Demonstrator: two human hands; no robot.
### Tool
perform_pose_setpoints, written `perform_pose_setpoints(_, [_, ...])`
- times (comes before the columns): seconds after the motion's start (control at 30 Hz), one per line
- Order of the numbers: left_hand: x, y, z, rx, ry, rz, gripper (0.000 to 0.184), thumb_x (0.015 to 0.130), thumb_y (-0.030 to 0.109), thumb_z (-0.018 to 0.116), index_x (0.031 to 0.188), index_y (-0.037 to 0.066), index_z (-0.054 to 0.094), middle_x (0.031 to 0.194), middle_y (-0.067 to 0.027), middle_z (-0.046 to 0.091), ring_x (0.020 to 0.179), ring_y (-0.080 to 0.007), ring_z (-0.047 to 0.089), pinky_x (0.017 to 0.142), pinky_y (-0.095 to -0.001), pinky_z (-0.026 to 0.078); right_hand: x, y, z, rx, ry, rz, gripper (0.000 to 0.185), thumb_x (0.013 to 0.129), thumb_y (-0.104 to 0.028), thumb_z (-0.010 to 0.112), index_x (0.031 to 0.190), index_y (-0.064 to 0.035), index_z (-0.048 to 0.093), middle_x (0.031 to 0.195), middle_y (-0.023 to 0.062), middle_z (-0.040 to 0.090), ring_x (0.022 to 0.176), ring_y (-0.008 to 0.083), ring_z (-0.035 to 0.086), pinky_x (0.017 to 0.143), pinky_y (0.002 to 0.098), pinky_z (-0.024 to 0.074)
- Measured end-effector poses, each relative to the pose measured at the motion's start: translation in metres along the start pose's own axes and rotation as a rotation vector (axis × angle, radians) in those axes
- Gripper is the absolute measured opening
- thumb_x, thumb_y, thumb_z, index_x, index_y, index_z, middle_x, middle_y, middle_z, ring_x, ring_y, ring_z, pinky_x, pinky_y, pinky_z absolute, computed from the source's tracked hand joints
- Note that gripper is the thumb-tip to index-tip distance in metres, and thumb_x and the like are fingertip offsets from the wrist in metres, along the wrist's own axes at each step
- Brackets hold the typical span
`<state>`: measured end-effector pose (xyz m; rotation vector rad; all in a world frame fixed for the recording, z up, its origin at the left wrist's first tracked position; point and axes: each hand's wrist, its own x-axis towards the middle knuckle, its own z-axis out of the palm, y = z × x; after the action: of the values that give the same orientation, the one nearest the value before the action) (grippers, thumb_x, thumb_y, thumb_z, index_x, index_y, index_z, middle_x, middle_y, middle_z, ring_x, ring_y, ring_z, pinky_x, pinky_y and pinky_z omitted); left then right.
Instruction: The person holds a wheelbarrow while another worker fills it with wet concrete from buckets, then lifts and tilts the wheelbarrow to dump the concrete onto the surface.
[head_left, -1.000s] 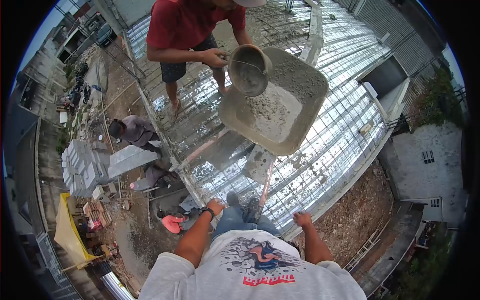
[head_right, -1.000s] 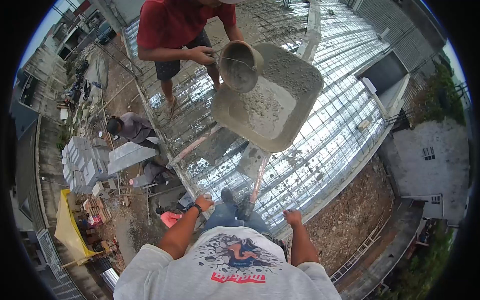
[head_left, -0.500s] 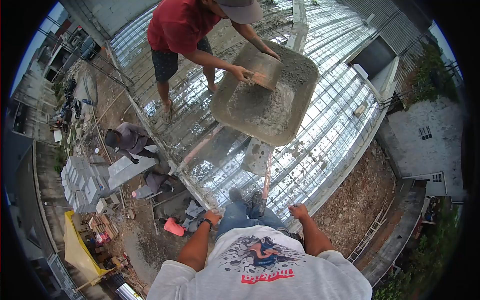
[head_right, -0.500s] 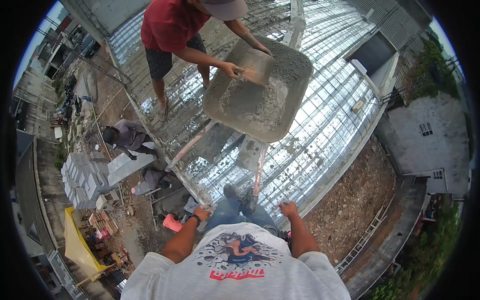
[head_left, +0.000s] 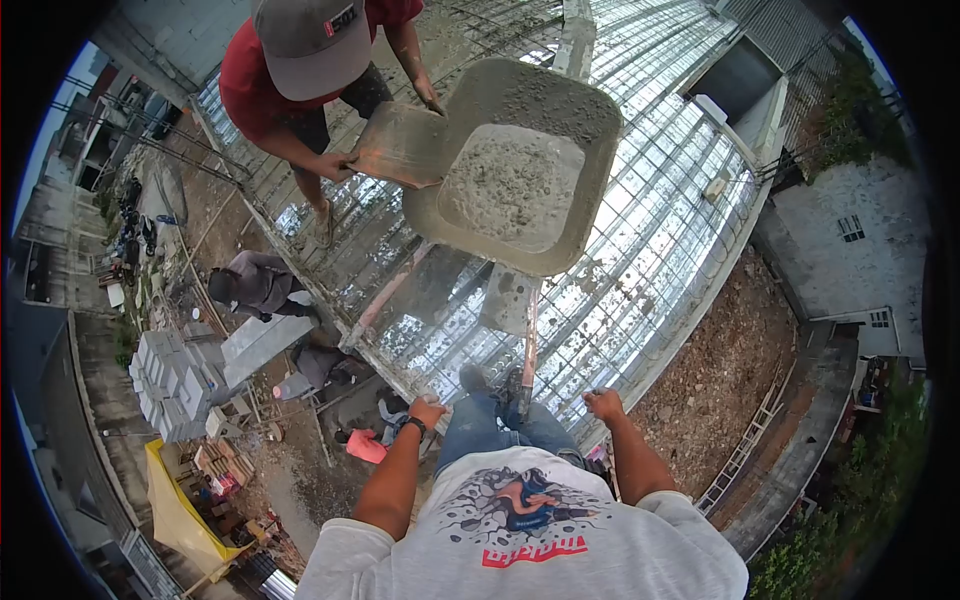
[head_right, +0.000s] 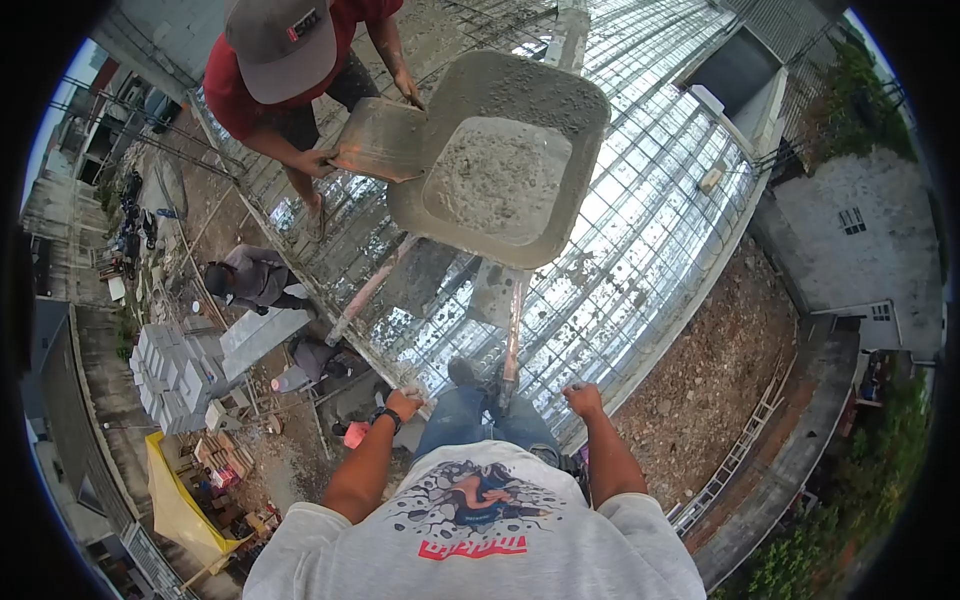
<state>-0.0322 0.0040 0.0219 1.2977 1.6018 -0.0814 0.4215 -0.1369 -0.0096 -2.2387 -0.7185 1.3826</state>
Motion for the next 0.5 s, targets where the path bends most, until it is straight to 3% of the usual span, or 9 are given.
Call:
perform_pose_setpoints(0.13, [-0.001,0.009,0.001,0.028,0.011,0.052,0.053,0.073,0.024,0.073,0.116,-0.004,0.061,0.102,-0.0182,0.068,0.092,-0.023,0.066,0.083,-0.0303,0.049,0.003,0.007,0.001,0.036,0.033,0.0,0.04,0.079,-0.03,0.071,0.089,0.0092,0.066,0.071,0.0146,0.067,0.06,0.0183,0.063,0.058,0.033,0.0485])
perform_pose_setpoints(0.23, [0.008,0.007,0.007,-0.024,-0.025,0.039,0.054,0.074,0.021,0.072,0.117,-0.007,0.058,0.099,-0.0182,0.068,0.088,-0.0213,0.067,0.079,-0.0302,0.05,0.003,0.011,-0.002,-0.002,0.047,0.004,0.041,0.079,-0.03,0.072,0.091,0.009,0.066,0.073,0.0142,0.067,0.061,0.0177,0.063,0.058,0.0333,0.0486])
perform_pose_setpoints(0.33, [0.014,0.006,0.01,-0.088,-0.046,0.032,0.054,0.074,0.02,0.072,0.118,-0.008,0.057,0.096,-0.0171,0.069,0.083,-0.0198,0.068,0.075,-0.0294,0.051,-0.004,0.008,-0.007,0.155,0.03,0.075,0.023,0.083,-0.016,0.07,0.089,0.0059,0.064,0.075,0.0081,0.065,0.06,0.0134,0.058,0.051,0.0272,0.0453])
perform_pose_setpoints(0.5, [0.023,0.002,-0.004,-0.275,0.011,-0.001,0.053,0.073,0.019,0.075,0.114,-0.008,0.058,0.097,-0.0164,0.069,0.085,-0.021,0.067,0.078,-0.0293,0.051,-0.001,0.015,-0.014,0.065,0.019,0.047,0.024,0.083,-0.016,0.07,0.086,0.0063,0.063,0.072,0.0066,0.063,0.059,0.0131,0.057,0.052,0.0264,0.0463])
